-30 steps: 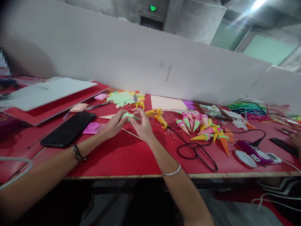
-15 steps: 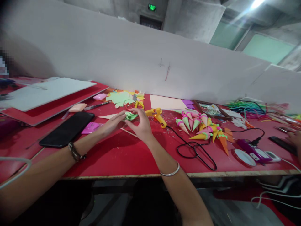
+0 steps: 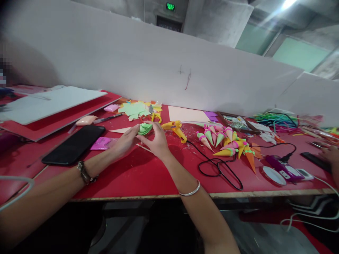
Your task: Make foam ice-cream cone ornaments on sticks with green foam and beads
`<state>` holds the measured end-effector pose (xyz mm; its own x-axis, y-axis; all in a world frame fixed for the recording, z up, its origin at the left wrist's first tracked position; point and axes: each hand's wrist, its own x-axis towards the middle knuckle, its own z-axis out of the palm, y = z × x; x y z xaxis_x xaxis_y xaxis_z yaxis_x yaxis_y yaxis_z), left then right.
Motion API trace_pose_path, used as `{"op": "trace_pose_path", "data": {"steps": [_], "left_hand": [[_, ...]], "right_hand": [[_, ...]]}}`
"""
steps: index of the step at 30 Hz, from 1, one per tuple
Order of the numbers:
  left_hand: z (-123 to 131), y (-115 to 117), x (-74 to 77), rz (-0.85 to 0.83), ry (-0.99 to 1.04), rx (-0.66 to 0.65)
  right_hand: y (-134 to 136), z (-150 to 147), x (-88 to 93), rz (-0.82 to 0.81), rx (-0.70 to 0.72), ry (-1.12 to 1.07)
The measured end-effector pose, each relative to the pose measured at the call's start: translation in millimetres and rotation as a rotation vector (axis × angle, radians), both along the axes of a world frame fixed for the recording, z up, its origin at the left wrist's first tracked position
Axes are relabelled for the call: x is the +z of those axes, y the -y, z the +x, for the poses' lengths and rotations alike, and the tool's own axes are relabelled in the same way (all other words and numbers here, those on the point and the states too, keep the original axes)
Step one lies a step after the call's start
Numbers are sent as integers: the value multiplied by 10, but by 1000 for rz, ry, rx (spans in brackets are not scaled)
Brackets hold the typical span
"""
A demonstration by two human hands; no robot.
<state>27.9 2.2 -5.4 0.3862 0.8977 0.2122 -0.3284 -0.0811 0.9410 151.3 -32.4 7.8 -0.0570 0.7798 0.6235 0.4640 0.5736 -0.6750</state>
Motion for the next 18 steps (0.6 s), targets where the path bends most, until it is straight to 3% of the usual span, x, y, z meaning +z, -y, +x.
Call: {"op": "trace_pose_path", "data": {"steps": [10, 18], "left_hand": [[32, 8, -9, -169, 171, -58], [35, 45, 18, -205, 116, -30]], "right_hand": [[5, -18, -4, 57, 1, 7], [-3, -2, 17, 35, 19, 39]]}}
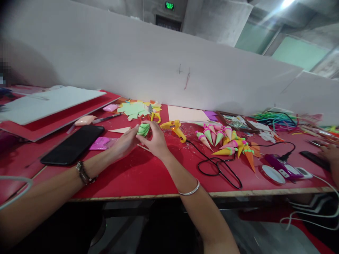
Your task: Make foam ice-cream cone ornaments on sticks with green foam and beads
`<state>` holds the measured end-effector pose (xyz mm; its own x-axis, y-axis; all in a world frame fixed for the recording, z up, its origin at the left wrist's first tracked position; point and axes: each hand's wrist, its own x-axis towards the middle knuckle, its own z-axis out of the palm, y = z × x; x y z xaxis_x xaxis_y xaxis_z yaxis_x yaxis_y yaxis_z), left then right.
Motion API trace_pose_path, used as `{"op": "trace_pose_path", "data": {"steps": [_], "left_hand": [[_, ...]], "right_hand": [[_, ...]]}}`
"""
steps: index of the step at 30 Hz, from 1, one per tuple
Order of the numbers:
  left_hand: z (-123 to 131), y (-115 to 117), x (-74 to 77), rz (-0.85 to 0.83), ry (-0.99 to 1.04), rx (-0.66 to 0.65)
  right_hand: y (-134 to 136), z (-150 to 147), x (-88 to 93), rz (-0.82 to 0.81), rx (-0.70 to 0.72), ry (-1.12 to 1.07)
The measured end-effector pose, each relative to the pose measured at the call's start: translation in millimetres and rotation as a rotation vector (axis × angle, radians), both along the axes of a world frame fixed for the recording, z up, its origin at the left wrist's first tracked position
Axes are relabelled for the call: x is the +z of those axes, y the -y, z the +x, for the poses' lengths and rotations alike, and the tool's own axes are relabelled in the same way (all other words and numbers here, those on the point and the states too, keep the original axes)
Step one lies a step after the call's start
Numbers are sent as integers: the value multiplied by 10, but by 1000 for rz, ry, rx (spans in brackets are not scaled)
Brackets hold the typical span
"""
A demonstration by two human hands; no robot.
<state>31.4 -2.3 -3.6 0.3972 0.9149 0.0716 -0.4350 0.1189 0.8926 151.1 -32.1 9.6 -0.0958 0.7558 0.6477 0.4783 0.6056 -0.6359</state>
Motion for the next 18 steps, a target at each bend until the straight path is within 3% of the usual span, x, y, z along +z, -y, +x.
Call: {"op": "trace_pose_path", "data": {"steps": [11, 18], "left_hand": [[-52, -44, 17, -151, 41, -275], [-94, -84, 60, -189, -14, -238]], "right_hand": [[-14, 85, 33, -5, 50, 79], [19, 72, 71, -1, 67, 116]]}}
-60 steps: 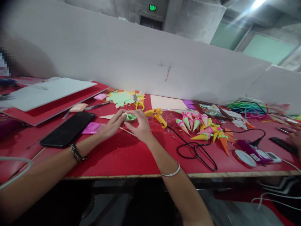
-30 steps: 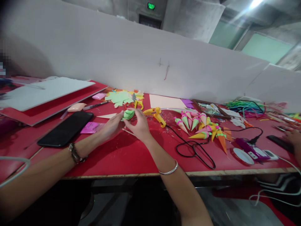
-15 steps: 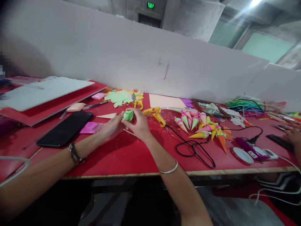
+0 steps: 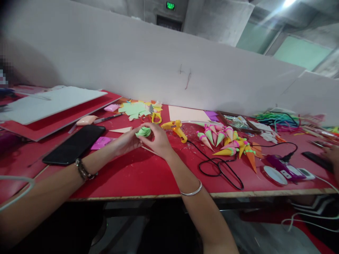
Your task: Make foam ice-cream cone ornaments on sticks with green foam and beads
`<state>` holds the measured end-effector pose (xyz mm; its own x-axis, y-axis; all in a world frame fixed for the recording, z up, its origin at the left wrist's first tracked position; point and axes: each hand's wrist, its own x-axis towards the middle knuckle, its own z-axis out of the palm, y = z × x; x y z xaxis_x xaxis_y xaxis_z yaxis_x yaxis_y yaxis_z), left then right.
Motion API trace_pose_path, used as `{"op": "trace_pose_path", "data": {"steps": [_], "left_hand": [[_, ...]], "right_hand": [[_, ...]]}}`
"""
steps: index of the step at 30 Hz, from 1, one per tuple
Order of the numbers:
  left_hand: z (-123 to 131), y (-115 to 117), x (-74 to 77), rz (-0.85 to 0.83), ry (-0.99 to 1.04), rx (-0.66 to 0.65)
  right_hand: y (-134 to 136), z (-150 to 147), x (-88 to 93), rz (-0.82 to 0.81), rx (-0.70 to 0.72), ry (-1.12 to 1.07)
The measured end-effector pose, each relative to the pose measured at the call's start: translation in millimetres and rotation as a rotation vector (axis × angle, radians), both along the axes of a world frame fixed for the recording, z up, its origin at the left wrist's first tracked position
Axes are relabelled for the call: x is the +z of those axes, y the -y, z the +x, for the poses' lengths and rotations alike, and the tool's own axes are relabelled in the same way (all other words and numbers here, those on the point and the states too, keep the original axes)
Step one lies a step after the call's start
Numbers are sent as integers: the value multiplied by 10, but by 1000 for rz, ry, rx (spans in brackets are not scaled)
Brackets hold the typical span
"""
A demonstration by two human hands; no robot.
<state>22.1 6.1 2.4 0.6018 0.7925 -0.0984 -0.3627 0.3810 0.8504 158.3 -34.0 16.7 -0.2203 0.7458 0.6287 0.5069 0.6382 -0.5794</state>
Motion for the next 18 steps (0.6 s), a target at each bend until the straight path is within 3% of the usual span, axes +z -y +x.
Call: {"op": "trace_pose_path", "data": {"steps": [11, 18], "left_hand": [[-32, 2, -16, 53, -81, 59], [-62, -14, -32, 91, -44, 75]], "right_hand": [[-21, -30, -71, -114, 53, -115], [-1, -16, -34, -58, 1, -117]]}}
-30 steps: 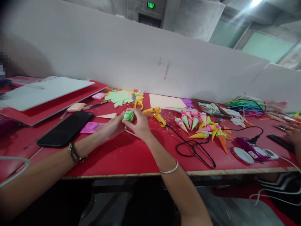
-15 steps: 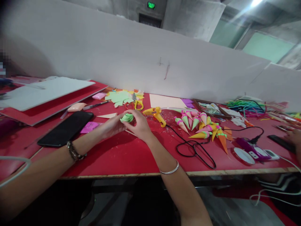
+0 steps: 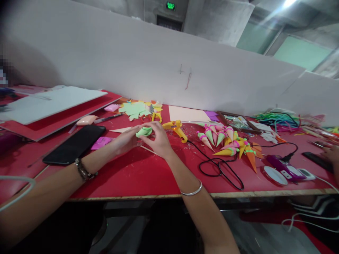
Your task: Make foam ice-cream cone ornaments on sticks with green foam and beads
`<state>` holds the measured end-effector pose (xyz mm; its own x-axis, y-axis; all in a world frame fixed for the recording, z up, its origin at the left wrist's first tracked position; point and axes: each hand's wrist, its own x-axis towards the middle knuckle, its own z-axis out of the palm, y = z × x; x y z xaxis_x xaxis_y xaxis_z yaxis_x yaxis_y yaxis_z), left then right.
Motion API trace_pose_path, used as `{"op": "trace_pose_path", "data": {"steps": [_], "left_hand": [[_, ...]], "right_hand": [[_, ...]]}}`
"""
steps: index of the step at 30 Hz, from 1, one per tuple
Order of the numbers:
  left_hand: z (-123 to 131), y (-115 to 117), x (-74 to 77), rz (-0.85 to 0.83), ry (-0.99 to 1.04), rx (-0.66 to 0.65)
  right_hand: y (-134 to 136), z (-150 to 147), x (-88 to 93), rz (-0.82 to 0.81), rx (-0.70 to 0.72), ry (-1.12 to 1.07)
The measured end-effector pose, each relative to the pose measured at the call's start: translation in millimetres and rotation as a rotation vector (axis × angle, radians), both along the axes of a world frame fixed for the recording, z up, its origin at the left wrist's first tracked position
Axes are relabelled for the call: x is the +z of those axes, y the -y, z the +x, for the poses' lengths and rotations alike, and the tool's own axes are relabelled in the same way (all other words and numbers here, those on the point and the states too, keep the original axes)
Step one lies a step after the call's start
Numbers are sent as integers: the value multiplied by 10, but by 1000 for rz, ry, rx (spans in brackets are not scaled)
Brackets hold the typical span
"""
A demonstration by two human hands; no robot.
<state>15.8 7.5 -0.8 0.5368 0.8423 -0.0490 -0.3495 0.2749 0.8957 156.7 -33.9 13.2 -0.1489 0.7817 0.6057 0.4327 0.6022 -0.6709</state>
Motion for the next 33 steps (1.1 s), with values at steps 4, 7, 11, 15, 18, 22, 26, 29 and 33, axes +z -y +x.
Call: {"op": "trace_pose_path", "data": {"steps": [4, 7, 11, 15, 18, 22, 26, 29, 33], "left_hand": [[14, 8, 15, 8, -10, 31], [37, 37, 34, 91, -50, 113], [45, 61, 54, 163, -111, 159], [23, 39, 23, 106, -94, 87], [8, 21, -15, 116, -57, 56], [21, 26, -14, 104, -72, 74], [60, 35, 24, 51, -61, 140], [76, 36, 28, 72, -50, 123], [76, 53, -1, 278, -58, 57]], "right_hand": [[-6, 8, -4, -11, -5, -6], [-20, 7, -22, -19, -4, -27], [-24, -4, -36, -30, 7, -28], [-5, -14, -17, -45, 49, -39], [3, -16, -2, -31, 69, -16], [-13, -13, -15, -9, 79, -21], [-45, 5, -48, -13, 16, -56], [-63, 25, -61, 1, -58, -65], [-69, 32, -61, 62, -111, -58]]}}
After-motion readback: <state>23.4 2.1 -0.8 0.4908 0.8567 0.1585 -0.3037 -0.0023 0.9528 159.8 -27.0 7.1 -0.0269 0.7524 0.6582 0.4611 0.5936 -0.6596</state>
